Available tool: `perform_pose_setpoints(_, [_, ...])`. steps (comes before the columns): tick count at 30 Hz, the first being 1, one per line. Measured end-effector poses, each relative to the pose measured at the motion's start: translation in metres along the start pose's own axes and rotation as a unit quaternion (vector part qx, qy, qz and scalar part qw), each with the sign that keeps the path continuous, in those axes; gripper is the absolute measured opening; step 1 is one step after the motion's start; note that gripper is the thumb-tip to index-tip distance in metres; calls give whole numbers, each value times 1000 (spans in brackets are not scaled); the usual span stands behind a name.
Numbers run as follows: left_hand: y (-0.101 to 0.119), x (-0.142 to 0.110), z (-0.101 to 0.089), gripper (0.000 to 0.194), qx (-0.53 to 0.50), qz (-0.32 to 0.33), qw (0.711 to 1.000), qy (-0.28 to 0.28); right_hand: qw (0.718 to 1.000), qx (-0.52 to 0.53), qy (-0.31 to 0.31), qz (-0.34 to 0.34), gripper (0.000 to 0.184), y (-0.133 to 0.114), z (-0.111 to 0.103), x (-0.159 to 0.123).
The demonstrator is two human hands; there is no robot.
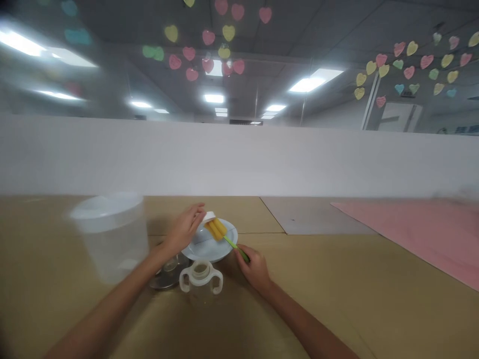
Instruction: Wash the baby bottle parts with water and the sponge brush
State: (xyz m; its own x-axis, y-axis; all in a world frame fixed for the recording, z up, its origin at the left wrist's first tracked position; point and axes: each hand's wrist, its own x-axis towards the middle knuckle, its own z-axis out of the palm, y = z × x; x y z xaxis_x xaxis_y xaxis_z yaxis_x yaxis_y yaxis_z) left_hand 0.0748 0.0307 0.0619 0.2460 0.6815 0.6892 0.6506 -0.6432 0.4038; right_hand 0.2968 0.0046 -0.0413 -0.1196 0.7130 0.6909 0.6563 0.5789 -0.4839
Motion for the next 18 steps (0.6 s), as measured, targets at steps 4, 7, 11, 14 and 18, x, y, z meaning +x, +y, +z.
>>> perform_pose_setpoints(4, [2, -1, -2, 28, 18, -6, 1000, -18, 1000, -5, 4, 0, 28, 1, 0, 0])
perform_pose_setpoints(7, [4, -1, -4, 30, 39, -24, 999, -29, 1000, -1, 12, -11, 27, 2, 1, -1])
perform_pose_setpoints(11, [4, -2, -3, 27, 23, 9, 996, -87, 999, -8, 18, -40, 26, 2, 1, -3])
perform_pose_setpoints(14, [4, -2, -3, 23, -10, 29, 990, -139, 998, -14, 29, -45, 25, 2, 1, -4])
perform_pose_setpoints(18, [3, -3, -12, 24, -32, 3, 985, -171, 999, -11, 32, -40, 24, 3, 1, -5])
